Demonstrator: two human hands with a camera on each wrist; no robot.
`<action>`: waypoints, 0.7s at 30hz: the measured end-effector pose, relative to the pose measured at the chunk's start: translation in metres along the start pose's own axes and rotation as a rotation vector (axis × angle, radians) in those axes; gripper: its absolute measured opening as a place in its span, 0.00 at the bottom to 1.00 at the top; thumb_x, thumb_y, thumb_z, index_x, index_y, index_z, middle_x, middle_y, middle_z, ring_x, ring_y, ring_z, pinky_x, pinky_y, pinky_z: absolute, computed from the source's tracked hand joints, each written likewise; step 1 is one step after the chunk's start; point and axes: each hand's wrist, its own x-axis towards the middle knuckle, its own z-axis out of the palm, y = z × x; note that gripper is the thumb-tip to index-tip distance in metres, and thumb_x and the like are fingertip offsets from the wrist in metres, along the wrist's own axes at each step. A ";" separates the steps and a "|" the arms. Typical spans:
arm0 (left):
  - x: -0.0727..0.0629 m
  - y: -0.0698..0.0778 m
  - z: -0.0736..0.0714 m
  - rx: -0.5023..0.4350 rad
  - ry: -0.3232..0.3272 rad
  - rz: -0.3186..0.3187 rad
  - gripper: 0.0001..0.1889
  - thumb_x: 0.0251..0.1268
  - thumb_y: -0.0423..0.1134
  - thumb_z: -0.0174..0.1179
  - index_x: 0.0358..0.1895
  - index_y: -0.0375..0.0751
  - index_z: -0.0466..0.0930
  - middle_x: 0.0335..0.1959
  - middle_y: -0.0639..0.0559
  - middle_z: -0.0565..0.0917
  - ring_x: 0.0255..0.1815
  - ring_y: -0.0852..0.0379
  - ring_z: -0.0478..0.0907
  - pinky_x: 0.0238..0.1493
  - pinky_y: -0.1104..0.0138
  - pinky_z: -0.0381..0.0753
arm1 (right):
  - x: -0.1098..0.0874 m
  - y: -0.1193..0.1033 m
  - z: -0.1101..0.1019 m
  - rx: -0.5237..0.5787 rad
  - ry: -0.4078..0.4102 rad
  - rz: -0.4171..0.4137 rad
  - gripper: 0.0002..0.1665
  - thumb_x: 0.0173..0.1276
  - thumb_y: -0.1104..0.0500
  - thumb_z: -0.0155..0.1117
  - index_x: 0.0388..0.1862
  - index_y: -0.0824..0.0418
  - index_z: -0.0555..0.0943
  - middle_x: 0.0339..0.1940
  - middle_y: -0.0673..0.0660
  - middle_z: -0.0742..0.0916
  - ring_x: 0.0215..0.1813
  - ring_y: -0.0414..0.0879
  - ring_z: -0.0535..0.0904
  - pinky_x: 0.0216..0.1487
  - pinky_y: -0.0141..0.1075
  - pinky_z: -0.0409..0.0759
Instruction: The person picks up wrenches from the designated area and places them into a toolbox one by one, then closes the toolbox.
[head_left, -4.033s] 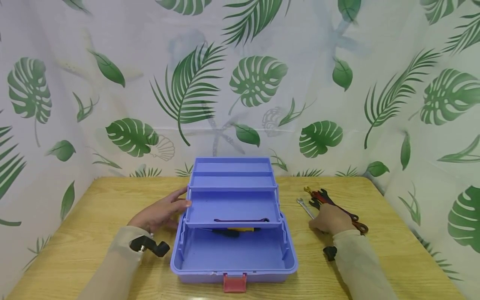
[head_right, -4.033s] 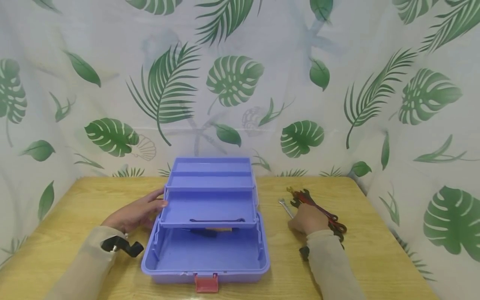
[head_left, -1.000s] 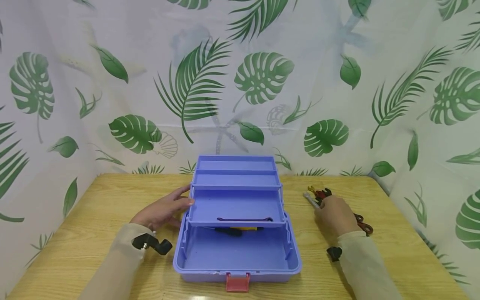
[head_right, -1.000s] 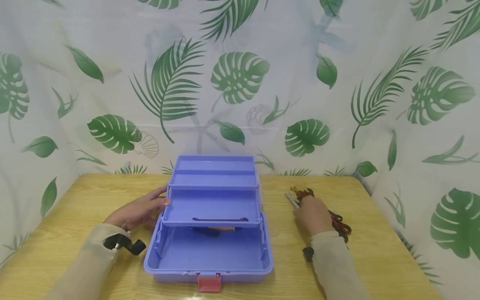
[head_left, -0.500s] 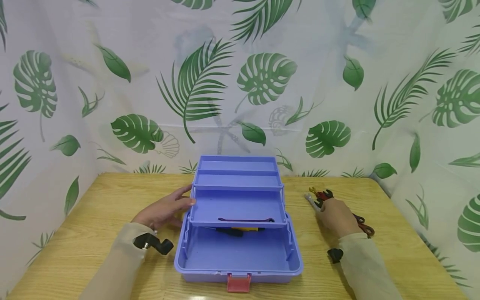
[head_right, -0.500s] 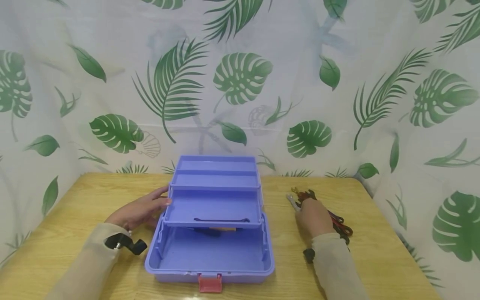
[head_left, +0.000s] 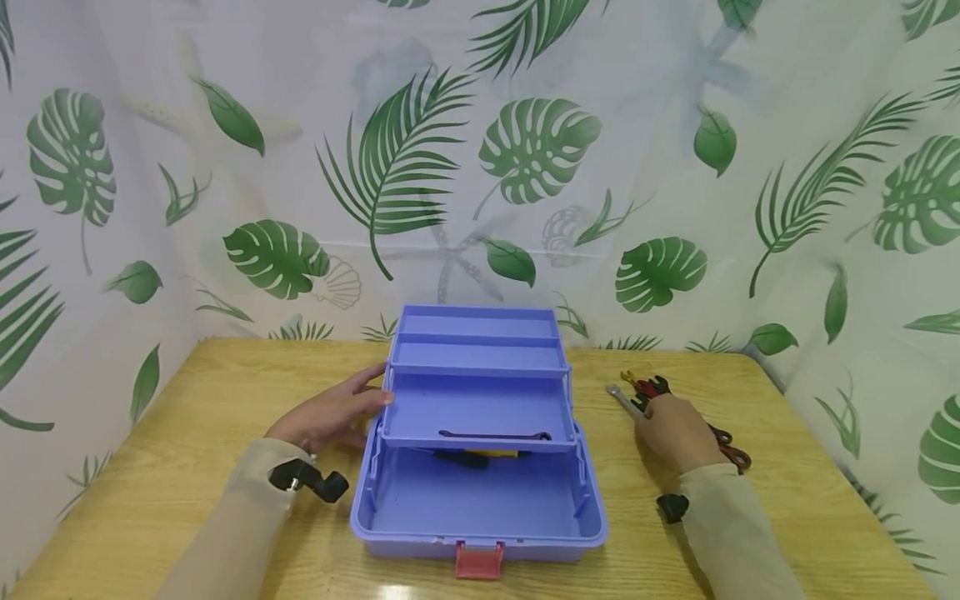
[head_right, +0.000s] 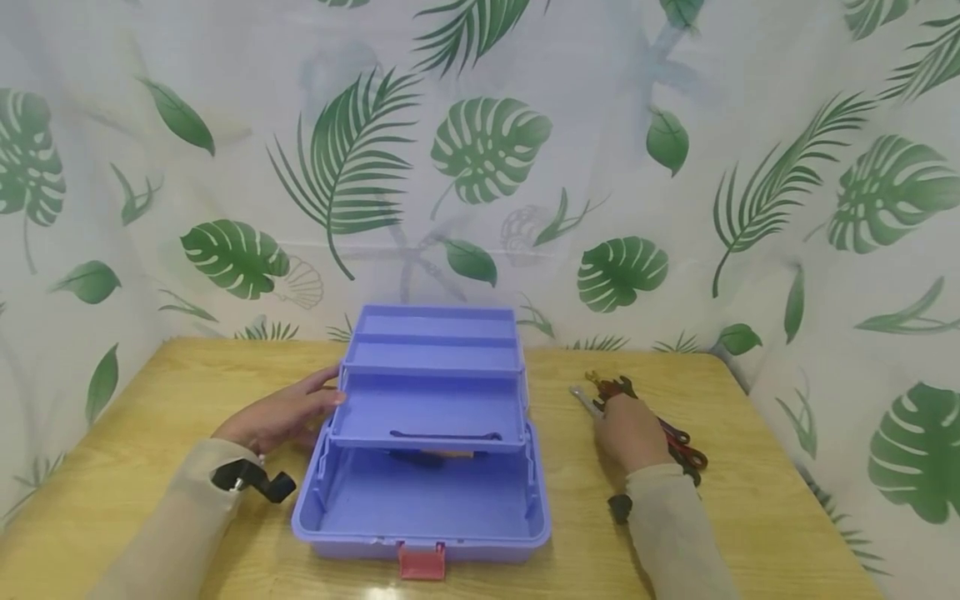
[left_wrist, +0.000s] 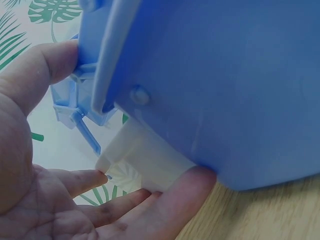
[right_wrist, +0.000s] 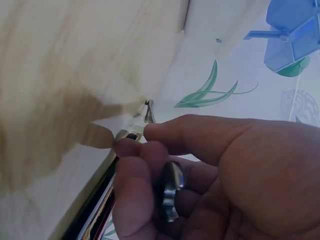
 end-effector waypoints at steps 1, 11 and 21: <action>0.000 0.000 0.000 -0.001 0.001 -0.002 0.49 0.69 0.53 0.65 0.85 0.58 0.42 0.82 0.37 0.57 0.81 0.33 0.56 0.58 0.41 0.82 | 0.000 0.000 0.000 -0.002 0.002 0.000 0.20 0.78 0.58 0.57 0.25 0.65 0.82 0.18 0.54 0.78 0.23 0.47 0.70 0.28 0.39 0.68; 0.001 0.001 -0.001 0.008 0.008 -0.006 0.49 0.69 0.53 0.65 0.85 0.59 0.43 0.83 0.37 0.55 0.81 0.32 0.55 0.57 0.41 0.83 | 0.005 0.002 0.001 -0.007 -0.014 -0.002 0.17 0.79 0.59 0.58 0.36 0.70 0.86 0.28 0.59 0.85 0.28 0.50 0.75 0.32 0.44 0.75; -0.001 0.001 -0.001 0.007 -0.001 -0.006 0.49 0.70 0.53 0.65 0.85 0.58 0.42 0.83 0.37 0.54 0.81 0.33 0.55 0.58 0.41 0.82 | 0.006 0.003 0.002 0.006 -0.010 0.012 0.16 0.77 0.58 0.60 0.36 0.69 0.87 0.29 0.59 0.86 0.29 0.50 0.76 0.33 0.45 0.77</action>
